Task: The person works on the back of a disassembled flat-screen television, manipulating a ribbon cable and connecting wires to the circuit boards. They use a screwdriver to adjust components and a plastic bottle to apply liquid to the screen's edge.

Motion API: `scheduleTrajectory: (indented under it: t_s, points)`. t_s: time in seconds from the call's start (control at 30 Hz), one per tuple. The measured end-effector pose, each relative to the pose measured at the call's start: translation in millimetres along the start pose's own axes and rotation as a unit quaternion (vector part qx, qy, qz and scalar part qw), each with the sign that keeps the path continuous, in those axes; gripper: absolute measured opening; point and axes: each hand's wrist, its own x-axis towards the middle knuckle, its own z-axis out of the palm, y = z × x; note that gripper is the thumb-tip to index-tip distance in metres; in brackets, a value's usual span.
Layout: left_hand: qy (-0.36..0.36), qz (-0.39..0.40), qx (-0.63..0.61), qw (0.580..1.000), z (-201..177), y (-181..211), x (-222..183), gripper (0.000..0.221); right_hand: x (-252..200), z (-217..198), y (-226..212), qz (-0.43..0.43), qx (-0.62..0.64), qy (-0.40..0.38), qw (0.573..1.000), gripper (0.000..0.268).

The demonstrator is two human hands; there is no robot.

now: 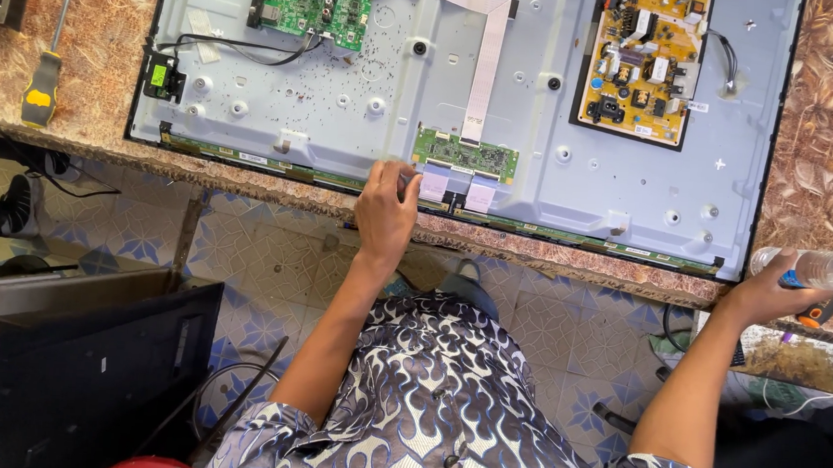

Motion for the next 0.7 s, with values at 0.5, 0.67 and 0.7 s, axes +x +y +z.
scheduleTrajectory:
  t_s: [0.5, 0.67, 0.7]
  points:
    - [0.046, 0.024, -0.017, 0.999, -9.6, -1.5, 6.0, 0.013, 0.4, -0.4, 1.6, -0.016, -0.013, 0.0, 1.0, 0.073]
    - [0.045, 0.009, -0.011, 0.999, -19.9, 3.3, 4.4, 0.01, -0.9, -0.6, 1.0, -0.006, -0.024, -0.001, 1.0, 0.072]
    - [0.045, 0.009, -0.011, 0.999, -17.0, 2.6, 3.2, 0.01, 0.3, 0.4, 8.9, -0.006, -0.024, -0.001, 1.0, 0.072]
